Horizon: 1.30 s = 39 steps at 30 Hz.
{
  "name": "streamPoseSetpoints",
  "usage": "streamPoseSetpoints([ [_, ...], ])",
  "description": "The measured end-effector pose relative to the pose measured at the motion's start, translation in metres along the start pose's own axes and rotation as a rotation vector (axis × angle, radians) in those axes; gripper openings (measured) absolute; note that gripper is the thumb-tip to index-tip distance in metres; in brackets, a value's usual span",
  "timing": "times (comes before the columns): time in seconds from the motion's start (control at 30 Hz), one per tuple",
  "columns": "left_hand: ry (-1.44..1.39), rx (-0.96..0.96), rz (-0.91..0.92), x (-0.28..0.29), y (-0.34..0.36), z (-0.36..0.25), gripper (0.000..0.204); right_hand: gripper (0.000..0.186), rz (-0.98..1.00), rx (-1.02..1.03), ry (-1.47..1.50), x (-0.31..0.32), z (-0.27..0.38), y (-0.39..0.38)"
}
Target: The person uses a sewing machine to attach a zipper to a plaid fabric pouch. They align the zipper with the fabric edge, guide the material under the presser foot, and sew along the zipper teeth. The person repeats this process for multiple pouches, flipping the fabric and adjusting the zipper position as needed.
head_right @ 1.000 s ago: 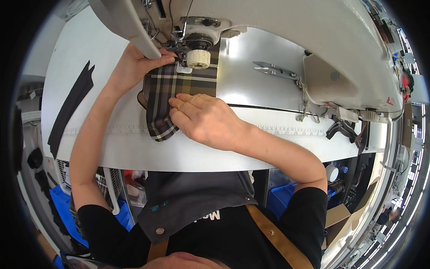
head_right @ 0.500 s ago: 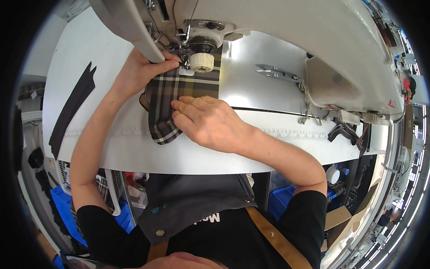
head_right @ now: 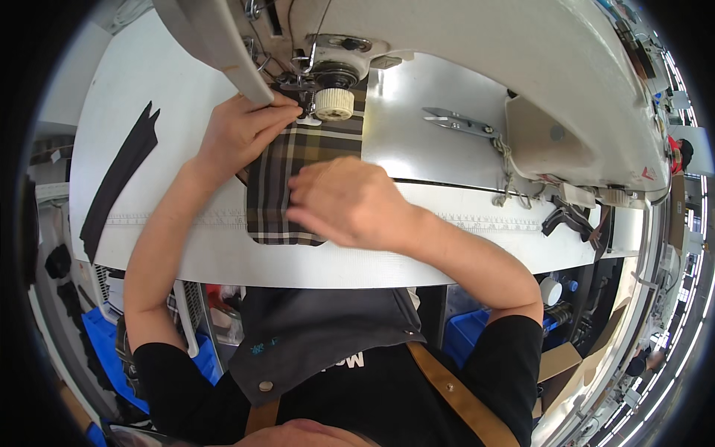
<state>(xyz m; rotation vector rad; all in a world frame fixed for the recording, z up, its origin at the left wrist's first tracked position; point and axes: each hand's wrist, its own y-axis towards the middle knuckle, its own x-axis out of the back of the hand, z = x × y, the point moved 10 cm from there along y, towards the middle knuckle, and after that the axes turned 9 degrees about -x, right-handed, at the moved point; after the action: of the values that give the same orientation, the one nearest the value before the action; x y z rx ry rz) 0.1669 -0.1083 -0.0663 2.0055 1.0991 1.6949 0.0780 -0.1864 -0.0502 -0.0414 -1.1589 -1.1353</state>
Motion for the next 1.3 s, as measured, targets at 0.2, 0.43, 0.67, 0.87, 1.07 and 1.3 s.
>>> streamPoseSetpoints([
  [0.2,0.126,-0.089,0.037,0.002,0.003,-0.016,0.017,0.034,-0.052,-0.141,-0.080,0.007,-0.064,0.022],
  [0.43,0.079,-0.070,0.050,0.002,-0.004,-0.011,0.019,0.045,0.076,-0.198,-0.314,-0.005,-0.061,0.013],
  [0.67,0.065,-0.034,0.036,-0.001,-0.002,-0.003,0.019,0.040,-0.007,-0.117,-0.297,0.002,-0.060,0.019],
  [0.87,0.040,-0.005,0.010,-0.001,0.000,0.005,0.017,0.038,-0.004,-0.134,-0.305,0.004,-0.060,0.022],
  [1.07,0.022,0.003,0.003,-0.001,0.002,0.005,0.017,0.038,-0.019,-0.129,-0.325,0.006,-0.061,0.020],
  [1.3,0.041,-0.008,0.003,-0.001,0.003,0.010,0.017,0.039,-0.031,-0.136,-0.339,0.005,-0.063,0.022],
])
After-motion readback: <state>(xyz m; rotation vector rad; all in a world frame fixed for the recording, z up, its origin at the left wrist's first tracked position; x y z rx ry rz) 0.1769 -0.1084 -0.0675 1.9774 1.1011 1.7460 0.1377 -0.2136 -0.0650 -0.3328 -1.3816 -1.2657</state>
